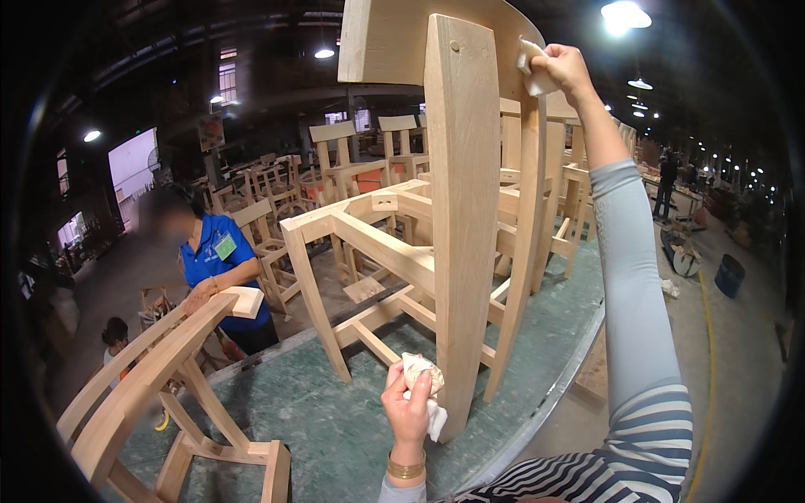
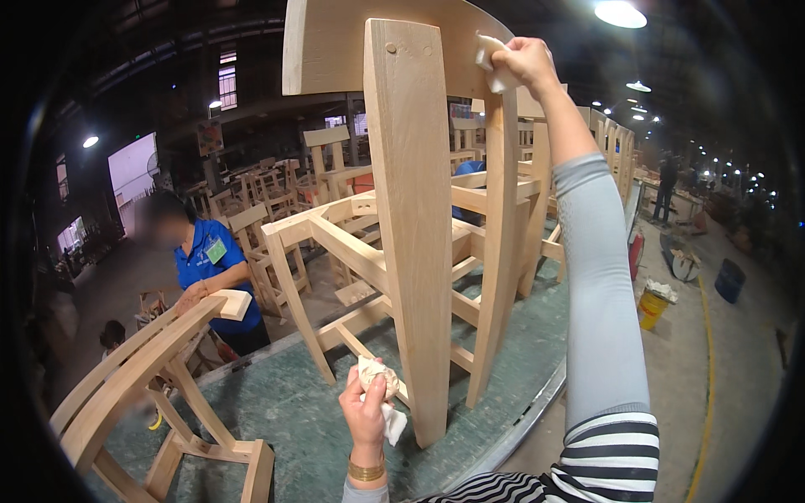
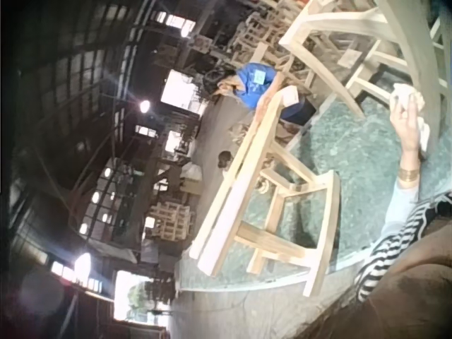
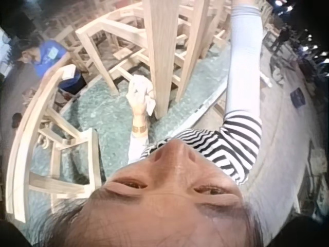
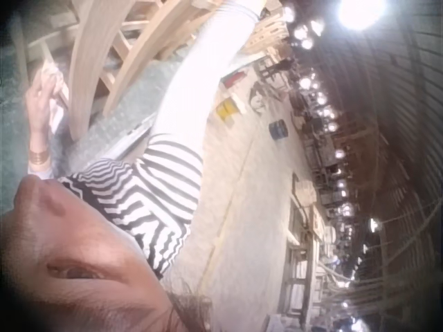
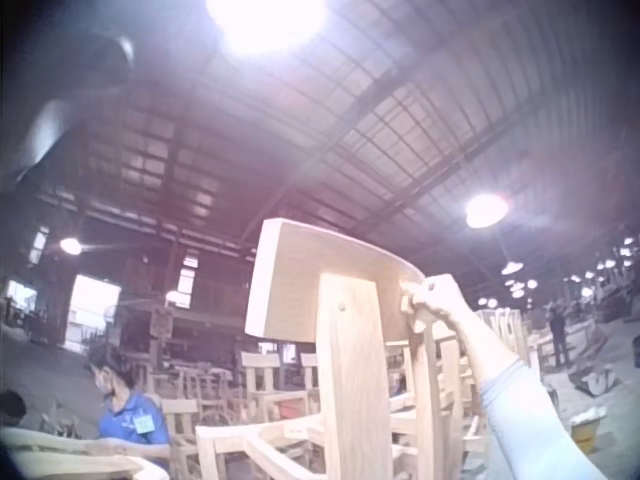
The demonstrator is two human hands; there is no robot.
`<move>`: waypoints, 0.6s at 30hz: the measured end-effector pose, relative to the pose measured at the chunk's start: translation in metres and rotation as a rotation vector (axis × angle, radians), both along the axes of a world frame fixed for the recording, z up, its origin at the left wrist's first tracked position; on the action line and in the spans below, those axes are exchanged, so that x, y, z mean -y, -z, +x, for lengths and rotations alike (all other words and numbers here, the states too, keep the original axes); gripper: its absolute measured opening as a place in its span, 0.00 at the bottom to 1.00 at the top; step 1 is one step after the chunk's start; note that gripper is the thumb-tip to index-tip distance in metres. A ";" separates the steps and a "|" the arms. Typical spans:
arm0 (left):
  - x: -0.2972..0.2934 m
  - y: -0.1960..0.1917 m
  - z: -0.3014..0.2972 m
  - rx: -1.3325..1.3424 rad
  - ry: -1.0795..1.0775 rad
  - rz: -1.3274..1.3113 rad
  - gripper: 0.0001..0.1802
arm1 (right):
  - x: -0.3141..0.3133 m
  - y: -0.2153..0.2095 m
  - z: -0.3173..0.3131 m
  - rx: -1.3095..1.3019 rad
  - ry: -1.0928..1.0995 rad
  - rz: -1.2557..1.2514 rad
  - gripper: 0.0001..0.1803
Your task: The person wipes the surfaces of unfinished wooden chair frames with a white cloth. They move along a production line, cleaning multiple chairs one by one, and briefly dip the cloth into a bucket of liquid before continuing the wiping process.
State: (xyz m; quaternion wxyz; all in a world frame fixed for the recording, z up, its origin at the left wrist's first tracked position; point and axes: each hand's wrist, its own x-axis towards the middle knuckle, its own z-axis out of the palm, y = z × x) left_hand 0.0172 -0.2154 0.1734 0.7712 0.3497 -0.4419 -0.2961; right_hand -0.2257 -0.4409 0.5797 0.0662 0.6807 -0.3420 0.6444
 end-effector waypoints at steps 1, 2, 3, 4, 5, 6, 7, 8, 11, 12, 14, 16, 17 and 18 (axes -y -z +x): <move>0.002 0.001 0.003 0.038 -0.033 -0.023 0.08 | 0.002 -0.009 0.001 0.003 -0.023 0.027 0.11; 0.006 0.008 0.005 0.081 -0.058 -0.034 0.08 | 0.014 -0.010 -0.004 0.092 -0.043 -0.062 0.12; 0.007 0.010 0.008 0.118 -0.089 -0.051 0.09 | 0.017 -0.016 -0.005 0.179 0.103 -0.141 0.12; 0.005 0.014 0.005 0.068 -0.055 -0.028 0.08 | 0.015 -0.027 -0.023 0.257 0.150 -0.184 0.13; -0.001 0.007 0.003 0.032 -0.060 -0.001 0.08 | 0.011 -0.036 -0.027 0.350 0.159 -0.219 0.13; -0.005 0.004 0.001 -0.007 -0.057 0.026 0.07 | 0.008 -0.039 -0.028 0.347 0.238 -0.333 0.13; -0.005 0.003 0.001 -0.010 -0.054 0.015 0.07 | 0.002 -0.044 -0.030 0.340 0.324 -0.450 0.13; 0.000 0.005 0.001 -0.002 -0.053 0.029 0.07 | 0.007 -0.035 -0.033 0.334 0.416 -0.540 0.13; 0.009 0.001 -0.007 -0.006 -0.007 -0.004 0.07 | -0.011 -0.023 -0.010 0.134 0.424 -0.610 0.11; 0.016 0.001 -0.014 0.016 0.027 0.004 0.07 | -0.004 -0.006 -0.004 0.096 0.491 -0.496 0.11; 0.011 -0.003 0.000 0.022 0.004 0.052 0.08 | -0.005 0.023 0.054 0.119 0.659 -0.447 0.08; 0.004 -0.010 -0.004 -0.004 0.069 0.022 0.11 | -0.012 0.031 0.063 0.143 0.512 -0.753 0.13; 0.000 -0.016 0.002 -0.031 0.054 0.029 0.13 | -0.020 0.041 0.076 0.126 0.509 -0.707 0.14; -0.004 -0.015 0.008 0.015 0.053 0.001 0.16 | -0.031 0.045 0.078 0.111 0.411 -0.688 0.14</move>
